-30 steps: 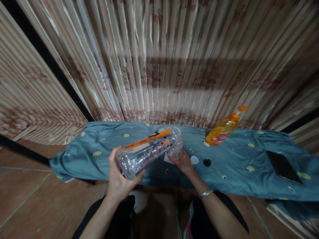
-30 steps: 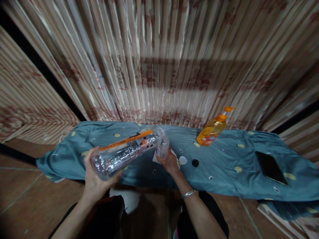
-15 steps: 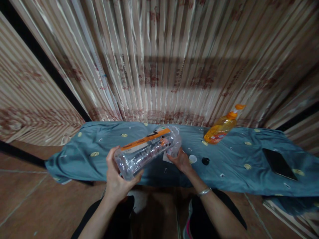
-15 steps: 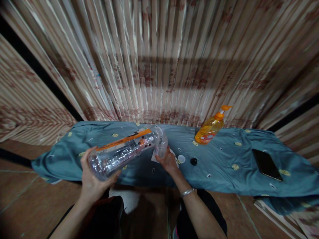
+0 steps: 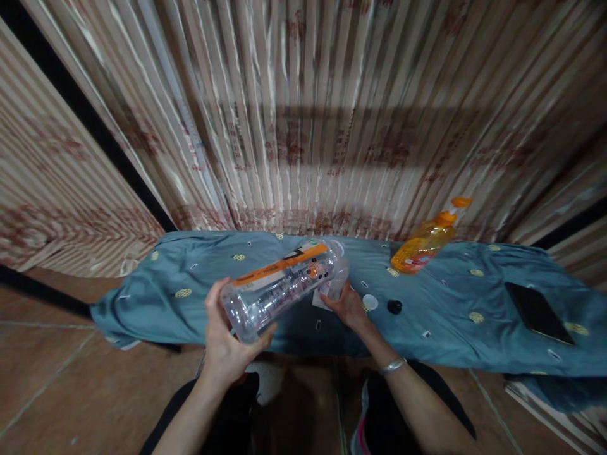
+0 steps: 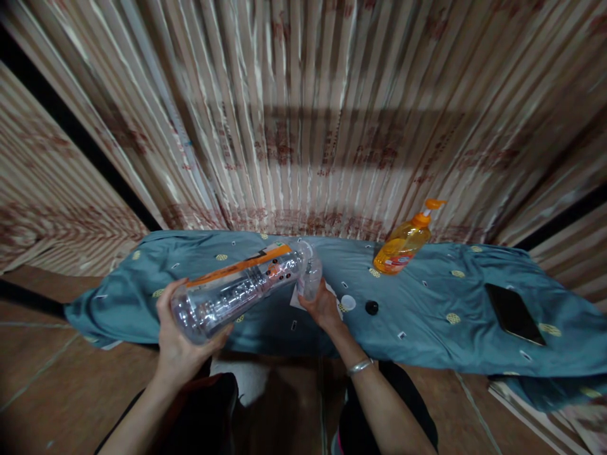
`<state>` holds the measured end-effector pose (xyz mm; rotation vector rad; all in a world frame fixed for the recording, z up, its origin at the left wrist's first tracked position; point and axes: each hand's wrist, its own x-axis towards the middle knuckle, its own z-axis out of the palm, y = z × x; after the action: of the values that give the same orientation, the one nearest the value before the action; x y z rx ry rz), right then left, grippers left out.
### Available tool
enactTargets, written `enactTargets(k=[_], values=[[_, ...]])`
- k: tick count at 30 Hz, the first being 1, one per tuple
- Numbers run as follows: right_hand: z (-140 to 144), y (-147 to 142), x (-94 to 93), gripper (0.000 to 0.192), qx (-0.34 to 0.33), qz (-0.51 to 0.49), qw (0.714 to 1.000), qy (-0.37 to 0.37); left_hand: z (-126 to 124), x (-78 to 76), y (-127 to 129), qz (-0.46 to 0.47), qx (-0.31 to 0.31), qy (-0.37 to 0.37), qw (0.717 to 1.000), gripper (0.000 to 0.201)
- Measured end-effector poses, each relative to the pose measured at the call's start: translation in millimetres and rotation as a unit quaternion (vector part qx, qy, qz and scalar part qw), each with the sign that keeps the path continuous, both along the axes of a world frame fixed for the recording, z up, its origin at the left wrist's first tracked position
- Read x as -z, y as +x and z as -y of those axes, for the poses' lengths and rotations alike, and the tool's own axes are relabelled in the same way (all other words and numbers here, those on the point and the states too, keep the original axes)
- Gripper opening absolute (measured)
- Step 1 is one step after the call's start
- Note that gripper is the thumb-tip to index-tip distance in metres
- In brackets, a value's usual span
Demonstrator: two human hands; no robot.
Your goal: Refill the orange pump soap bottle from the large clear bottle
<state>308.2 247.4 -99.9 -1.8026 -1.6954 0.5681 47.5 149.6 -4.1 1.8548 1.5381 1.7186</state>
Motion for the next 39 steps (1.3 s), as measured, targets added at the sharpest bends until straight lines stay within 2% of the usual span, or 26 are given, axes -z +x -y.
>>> enactTargets(k=[3,6,11,22,32,39], values=[[0.5,-2.3,-3.4,0.067,0.025,0.006,0.999,-0.036,0.0,1.3,-3.5,-0.009,0.001,0.003,1.0,0.094],[1.1,-3.3,-6.5,0.068,0.022,0.007,0.999,-0.046,0.6,3.5,-8.3,-0.028,0.01,-0.008,1.0,0.095],[1.0,-2.0,-4.7,0.062,0.023,0.009,0.999,-0.04,1.1,5.2,-9.6,-0.022,0.029,-0.017,0.999,0.097],[1.4,-0.9,-2.6,0.07,0.015,0.01,0.999,-0.045,4.0,4.6,-10.2,-0.022,0.03,-0.034,0.999,0.098],[1.1,-1.5,-2.8,0.067,0.025,0.008,0.999,-0.037,2.4,2.7,-9.3,-0.076,0.022,-0.004,0.997,0.096],[-2.5,1.6,7.3,0.065,0.023,0.011,1.0,-0.015,1.3,6.3,-10.5,-0.058,0.04,-0.002,0.998,0.099]])
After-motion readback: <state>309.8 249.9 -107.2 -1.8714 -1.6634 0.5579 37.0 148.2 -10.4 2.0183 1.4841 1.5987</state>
